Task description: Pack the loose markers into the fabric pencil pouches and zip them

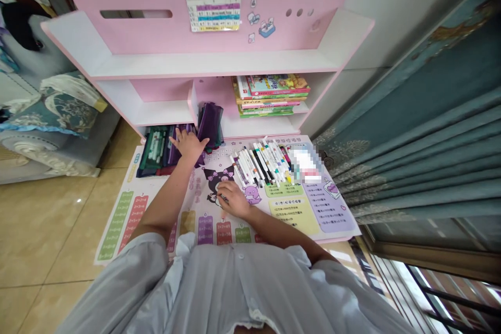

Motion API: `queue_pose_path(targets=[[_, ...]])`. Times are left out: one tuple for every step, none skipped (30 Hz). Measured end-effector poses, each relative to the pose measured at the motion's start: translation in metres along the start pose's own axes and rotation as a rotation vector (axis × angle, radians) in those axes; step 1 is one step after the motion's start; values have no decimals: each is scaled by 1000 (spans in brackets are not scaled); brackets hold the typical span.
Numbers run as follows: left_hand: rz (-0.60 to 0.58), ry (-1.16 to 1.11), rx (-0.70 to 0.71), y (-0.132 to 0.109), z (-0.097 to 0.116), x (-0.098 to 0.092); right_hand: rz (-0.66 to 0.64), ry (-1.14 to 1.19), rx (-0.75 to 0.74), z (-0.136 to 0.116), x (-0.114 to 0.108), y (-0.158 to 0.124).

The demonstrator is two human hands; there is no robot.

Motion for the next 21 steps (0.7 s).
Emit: queue_pose_path(targets=[[8,-5,-4,1,0,0,5,-1,-3,0,0,0],[16,-11,-8,1,-1,1,12,-2,-7,0,-1,0],[25,-18,-11,2,-2,1,19,-1,-11,-1,-1,0],[34,-25,-16,2,-3,1,23,1,-15,-1,-2,1],[42,-31,-22,3,-5,1,22,3,-17,-2,-2,1],[51,-38,-32,3,-6,0,15,4,-14,-2,-1,1],[61,-46,-41,3,-8,-1,6,2,-10,-2,-1,1],[71,-58,-49,3,-10,-3,-3,-2,-7,-2,-1,1],[80,-75,-58,3,-11,-5,-8,-6,-6,-2,0,1],[83,-96,-66,3,-11,-7,-7,-10,-9,-2,-1,1],[82,-120,-73,3,-12,-10,-2,-14,-13,-3,-1,1],[78,-144,-80,2,-12,-13,4,-17,-16,-3,-1,1],[71,-165,-85,1,-12,-16,8,-20,-17,-3,-1,0],[68,-182,-87,-1,-11,-20,8,-21,-13,-2,-1,0],[69,-197,-84,-4,-11,-25,3,-23,-6,-1,0,0],[76,-210,-78,-7,-11,-30,-4,-24,1,0,2,-1],[90,-222,-70,-11,-11,-36,-5,-22,5,1,2,-1],[106,-232,-56,-17,-11,-43,-1,-18,2,1,3,-1],[129,-238,-42,-23,-12,-50,10,-11,-7,1,2,-1],[146,-240,-18,-31,-13,-58,26,-2,-18,0,0,-2],[156,-245,-2,-40,-14,-65,45,8,-26,-1,-3,-2]])
Point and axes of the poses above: each hand's wrist, its own y-axis towards the middle knuckle, its own x-axis out of the palm, z = x × y, the point moved 8 cm from there along y, towards the middle knuckle, and after that the axes turned 6 degrees about x, right-handed, at the moved point
